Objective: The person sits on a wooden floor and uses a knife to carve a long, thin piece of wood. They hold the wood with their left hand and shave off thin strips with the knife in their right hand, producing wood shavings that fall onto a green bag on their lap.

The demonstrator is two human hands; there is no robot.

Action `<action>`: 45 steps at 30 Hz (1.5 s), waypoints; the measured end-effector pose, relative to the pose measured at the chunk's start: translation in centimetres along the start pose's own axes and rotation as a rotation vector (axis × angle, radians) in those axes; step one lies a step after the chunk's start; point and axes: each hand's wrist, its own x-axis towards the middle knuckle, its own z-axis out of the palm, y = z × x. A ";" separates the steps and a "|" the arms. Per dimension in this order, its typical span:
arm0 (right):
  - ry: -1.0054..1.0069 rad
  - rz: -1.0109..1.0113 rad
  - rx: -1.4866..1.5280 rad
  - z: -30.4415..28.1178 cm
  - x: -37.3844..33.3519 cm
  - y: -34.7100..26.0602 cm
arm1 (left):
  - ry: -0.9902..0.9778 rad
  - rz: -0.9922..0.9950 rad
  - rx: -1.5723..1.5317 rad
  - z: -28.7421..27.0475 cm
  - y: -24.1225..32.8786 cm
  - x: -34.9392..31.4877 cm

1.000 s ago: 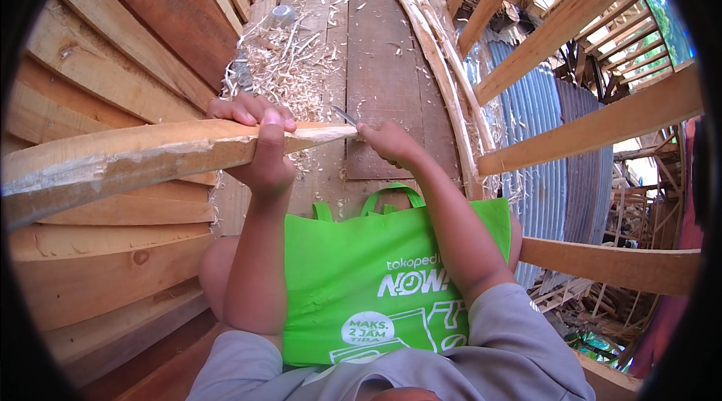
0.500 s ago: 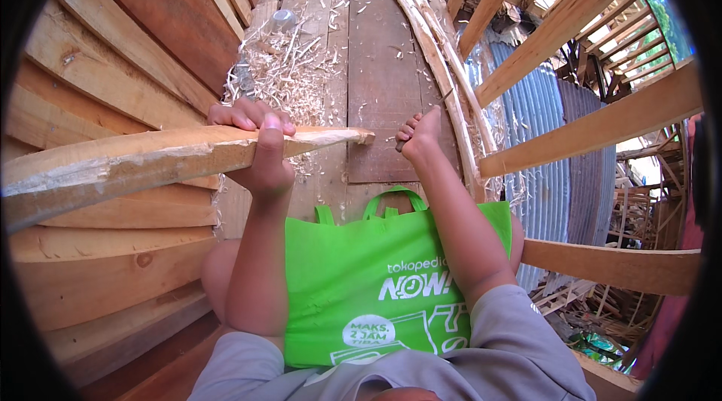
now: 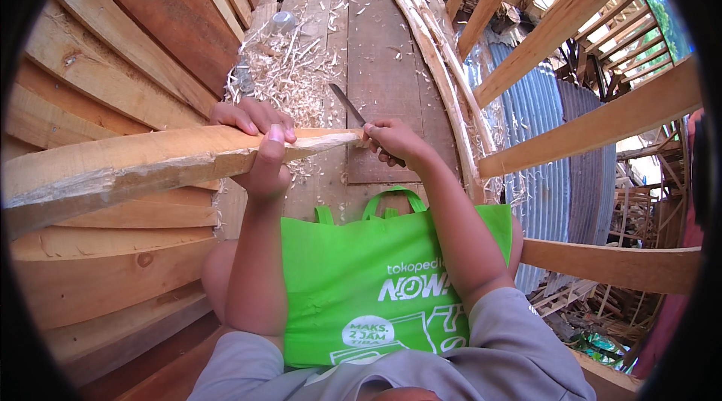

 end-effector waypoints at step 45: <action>-0.112 -0.138 -0.237 2.8 -0.7 -0.2 | -0.275 -0.056 -0.026 0.6 6.0 2.6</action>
